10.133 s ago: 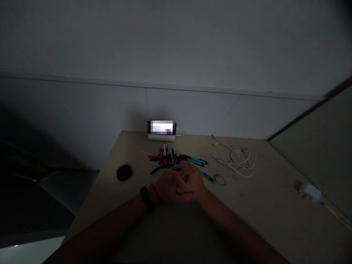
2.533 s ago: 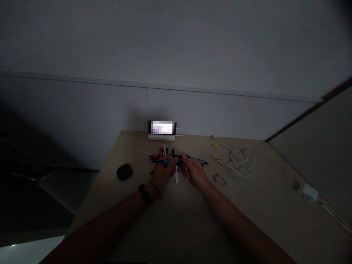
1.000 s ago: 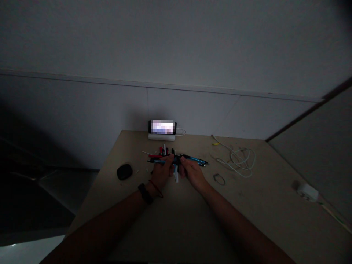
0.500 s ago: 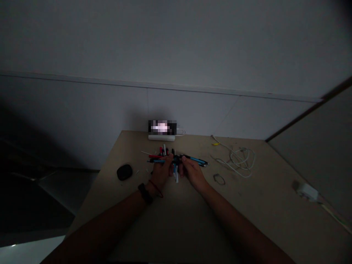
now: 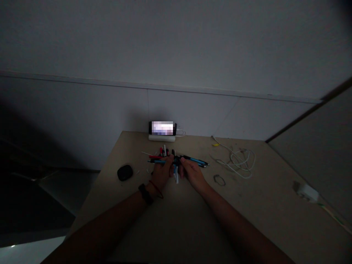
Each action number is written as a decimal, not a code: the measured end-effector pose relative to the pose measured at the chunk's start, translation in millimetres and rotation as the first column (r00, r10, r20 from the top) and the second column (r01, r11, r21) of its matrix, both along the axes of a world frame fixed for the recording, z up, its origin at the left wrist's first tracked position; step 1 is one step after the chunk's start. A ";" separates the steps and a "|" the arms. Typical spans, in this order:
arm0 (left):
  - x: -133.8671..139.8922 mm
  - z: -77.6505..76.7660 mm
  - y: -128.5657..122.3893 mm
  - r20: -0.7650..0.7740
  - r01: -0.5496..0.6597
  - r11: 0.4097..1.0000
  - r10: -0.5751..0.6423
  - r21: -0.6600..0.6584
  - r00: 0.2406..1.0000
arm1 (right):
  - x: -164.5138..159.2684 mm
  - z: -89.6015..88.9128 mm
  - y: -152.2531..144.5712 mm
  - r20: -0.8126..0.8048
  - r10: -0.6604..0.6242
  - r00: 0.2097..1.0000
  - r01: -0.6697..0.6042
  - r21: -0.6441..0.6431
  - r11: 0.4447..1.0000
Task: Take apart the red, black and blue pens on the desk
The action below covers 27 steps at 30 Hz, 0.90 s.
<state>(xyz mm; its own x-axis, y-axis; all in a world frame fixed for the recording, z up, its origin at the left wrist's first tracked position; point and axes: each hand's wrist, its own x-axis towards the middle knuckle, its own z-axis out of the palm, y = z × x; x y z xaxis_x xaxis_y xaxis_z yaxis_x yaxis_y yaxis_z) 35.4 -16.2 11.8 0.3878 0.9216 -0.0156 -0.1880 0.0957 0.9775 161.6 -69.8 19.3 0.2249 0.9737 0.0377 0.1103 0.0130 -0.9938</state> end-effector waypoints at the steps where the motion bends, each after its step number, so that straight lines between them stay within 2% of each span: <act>1: 0.0 0.2 -0.1 0.005 -0.001 1.000 0.001 -0.006 1.000 | -0.1 0.4 -0.1 0.002 0.001 1.000 -0.001 0.001 1.000; 16: 1.2 -0.2 0.9 0.017 -0.017 0.999 0.017 -0.029 1.000 | -1.4 0.6 -1.0 -0.018 -0.008 1.000 0.008 0.042 0.999; 20: 0.8 0.1 1.3 0.008 -0.012 1.000 0.013 -0.013 1.000 | -2.1 -0.8 -1.7 -0.085 -0.013 0.996 0.017 0.048 0.999; 27: 1.4 -1.1 0.7 0.033 -0.012 1.000 0.012 -0.024 0.999 | -2.8 -2.8 -1.5 -0.074 0.007 0.997 -0.008 -0.010 1.000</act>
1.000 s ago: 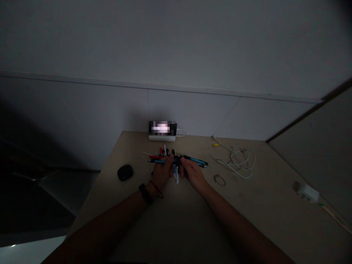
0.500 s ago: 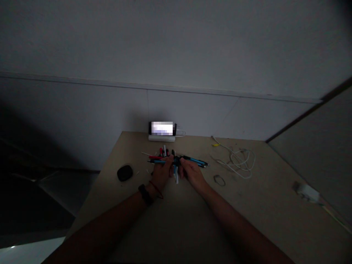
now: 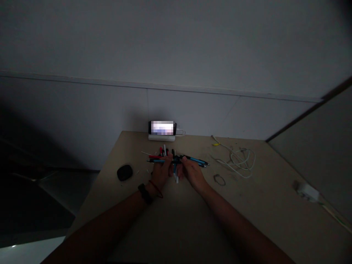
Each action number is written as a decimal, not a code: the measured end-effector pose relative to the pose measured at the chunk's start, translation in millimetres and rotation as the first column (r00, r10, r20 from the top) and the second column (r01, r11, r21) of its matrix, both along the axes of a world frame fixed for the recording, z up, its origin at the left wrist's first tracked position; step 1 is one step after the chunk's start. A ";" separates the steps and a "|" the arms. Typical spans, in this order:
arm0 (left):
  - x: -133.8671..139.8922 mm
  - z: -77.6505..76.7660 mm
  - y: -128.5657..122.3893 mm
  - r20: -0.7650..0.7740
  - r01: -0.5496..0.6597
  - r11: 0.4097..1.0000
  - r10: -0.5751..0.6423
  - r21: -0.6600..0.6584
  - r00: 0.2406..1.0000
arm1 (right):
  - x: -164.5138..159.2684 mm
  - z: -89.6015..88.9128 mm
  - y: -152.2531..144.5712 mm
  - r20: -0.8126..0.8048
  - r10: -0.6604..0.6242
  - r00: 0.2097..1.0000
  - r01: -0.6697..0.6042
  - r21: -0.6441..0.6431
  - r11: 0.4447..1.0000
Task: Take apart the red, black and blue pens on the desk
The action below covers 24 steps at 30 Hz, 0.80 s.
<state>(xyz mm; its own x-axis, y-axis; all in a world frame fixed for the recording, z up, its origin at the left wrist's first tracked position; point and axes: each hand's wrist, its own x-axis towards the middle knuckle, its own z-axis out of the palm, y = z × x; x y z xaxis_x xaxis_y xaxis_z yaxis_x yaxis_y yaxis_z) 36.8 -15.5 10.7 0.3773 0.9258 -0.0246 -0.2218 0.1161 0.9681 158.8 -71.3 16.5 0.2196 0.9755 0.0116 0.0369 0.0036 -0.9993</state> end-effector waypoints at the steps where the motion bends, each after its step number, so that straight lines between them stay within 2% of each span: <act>1: -0.3 0.6 -0.2 0.000 0.004 1.000 -0.004 -0.001 1.000 | 0.0 -0.3 0.1 0.007 -0.011 1.000 0.011 0.003 1.000; 8: -1.7 4.0 -0.8 -0.018 0.000 1.000 0.000 -0.019 1.000 | 1.6 -1.0 0.5 0.030 -0.099 0.995 0.097 0.062 0.993; 24: -0.2 4.7 -0.6 0.015 -0.064 0.997 0.065 -0.047 0.998 | 1.4 3.6 1.3 -0.019 -0.144 0.989 0.145 0.110 0.983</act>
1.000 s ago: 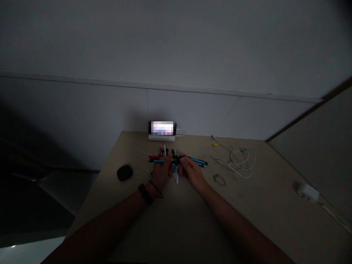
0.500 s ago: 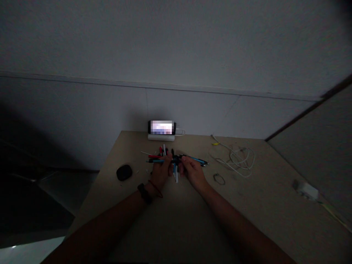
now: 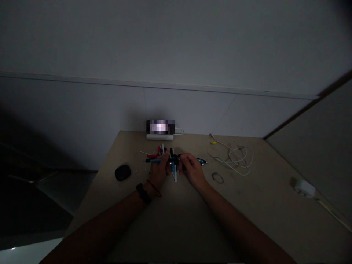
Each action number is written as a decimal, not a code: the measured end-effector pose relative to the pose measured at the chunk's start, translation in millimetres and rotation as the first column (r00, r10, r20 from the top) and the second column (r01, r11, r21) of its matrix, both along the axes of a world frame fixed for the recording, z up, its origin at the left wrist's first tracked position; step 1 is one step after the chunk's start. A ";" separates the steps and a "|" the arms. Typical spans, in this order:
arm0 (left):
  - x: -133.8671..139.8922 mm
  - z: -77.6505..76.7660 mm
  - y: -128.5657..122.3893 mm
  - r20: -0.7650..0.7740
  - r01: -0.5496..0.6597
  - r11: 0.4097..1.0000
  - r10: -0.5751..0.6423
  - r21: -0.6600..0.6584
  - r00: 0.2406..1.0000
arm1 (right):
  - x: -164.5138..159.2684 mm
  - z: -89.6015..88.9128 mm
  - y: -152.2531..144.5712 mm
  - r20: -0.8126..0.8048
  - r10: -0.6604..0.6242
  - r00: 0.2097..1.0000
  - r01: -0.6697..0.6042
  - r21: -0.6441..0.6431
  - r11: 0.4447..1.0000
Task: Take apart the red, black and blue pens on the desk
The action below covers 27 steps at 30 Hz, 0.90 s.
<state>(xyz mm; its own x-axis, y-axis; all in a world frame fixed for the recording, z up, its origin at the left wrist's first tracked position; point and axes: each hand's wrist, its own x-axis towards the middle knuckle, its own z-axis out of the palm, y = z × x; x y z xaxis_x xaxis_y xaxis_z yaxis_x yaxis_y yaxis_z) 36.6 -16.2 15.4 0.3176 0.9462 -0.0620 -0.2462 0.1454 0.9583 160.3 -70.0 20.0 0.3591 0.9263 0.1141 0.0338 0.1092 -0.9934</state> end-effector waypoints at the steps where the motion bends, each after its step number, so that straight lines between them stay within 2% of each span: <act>1: 0.2 -0.5 0.1 0.005 -0.003 1.000 0.003 0.000 1.000 | 0.4 -0.4 0.4 0.003 -0.012 1.000 0.012 0.003 1.000; 8: -0.6 1.6 -1.6 -0.004 -0.016 1.000 0.016 -0.002 1.000 | 9.9 -13.4 4.6 0.148 -0.123 0.981 0.131 -0.048 0.990; 11: -0.9 3.4 -2.3 -0.006 -0.016 1.000 0.016 0.017 1.000 | 11.8 -17.5 4.3 0.257 -0.099 0.961 0.115 -0.049 0.992; 15: -0.6 3.9 -1.8 -0.013 -0.011 1.000 0.012 0.011 1.000 | 9.7 -16.7 3.3 0.384 -0.074 0.920 0.066 0.034 0.997; 19: 0.0 1.6 -0.6 -0.011 -0.012 1.000 0.012 0.010 1.000 | 7.2 -15.3 2.3 0.428 -0.044 0.903 0.036 0.028 0.999; 24: 0.4 -0.5 0.2 -0.012 0.001 1.000 -0.001 0.002 1.000 | 7.9 -16.1 -0.4 0.541 -0.165 0.825 0.166 0.048 0.985; 27: 0.2 0.1 0.2 -0.011 0.005 1.000 -0.005 0.004 1.000 | 8.8 -16.6 -0.7 0.585 -0.165 0.794 0.163 0.056 0.985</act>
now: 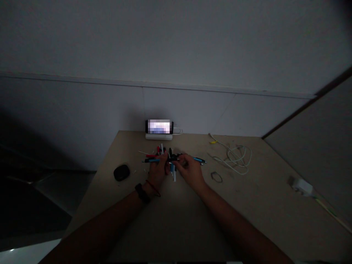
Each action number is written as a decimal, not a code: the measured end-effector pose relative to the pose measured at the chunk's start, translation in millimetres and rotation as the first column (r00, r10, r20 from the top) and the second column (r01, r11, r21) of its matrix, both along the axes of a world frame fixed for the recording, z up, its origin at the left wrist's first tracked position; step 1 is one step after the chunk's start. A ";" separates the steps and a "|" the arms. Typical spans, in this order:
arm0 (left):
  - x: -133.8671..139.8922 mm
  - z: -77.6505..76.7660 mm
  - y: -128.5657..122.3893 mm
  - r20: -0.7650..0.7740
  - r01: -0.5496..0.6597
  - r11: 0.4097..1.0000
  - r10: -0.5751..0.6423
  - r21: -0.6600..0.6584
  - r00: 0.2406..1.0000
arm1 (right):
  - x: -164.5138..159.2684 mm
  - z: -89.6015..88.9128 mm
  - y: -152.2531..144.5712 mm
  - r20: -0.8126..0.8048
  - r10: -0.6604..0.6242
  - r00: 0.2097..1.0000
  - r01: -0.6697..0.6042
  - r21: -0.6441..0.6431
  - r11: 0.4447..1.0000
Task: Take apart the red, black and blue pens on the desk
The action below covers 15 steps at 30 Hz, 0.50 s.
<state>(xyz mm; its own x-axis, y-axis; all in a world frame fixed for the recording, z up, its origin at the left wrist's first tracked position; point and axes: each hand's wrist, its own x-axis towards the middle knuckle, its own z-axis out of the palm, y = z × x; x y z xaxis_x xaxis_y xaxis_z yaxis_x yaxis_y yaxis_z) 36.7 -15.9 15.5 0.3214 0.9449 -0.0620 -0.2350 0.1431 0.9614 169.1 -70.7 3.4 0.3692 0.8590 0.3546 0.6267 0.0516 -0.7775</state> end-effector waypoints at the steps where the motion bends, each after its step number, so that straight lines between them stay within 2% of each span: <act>1: -0.2 0.6 -0.1 -0.002 0.003 1.000 -0.003 0.003 1.000 | 0.1 -0.1 0.3 0.003 0.014 1.000 -0.013 -0.012 1.000; 7: -2.4 5.0 -1.7 -0.002 -0.013 1.000 0.013 0.002 1.000 | -0.9 2.3 2.2 -0.055 0.057 0.997 -0.057 -0.006 0.998; 15: -0.2 2.9 -1.7 0.026 -0.039 0.999 0.040 -0.012 0.999 | 0.7 2.2 2.4 -0.002 0.158 0.987 -0.158 0.026 0.987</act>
<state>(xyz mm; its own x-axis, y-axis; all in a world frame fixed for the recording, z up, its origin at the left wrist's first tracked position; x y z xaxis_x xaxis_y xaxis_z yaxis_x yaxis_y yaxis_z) 36.5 -17.6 18.4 0.2855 0.9562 -0.0649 -0.2658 0.1441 0.9532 169.8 -68.3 5.6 0.2312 0.8974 0.3757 0.6061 0.1692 -0.7772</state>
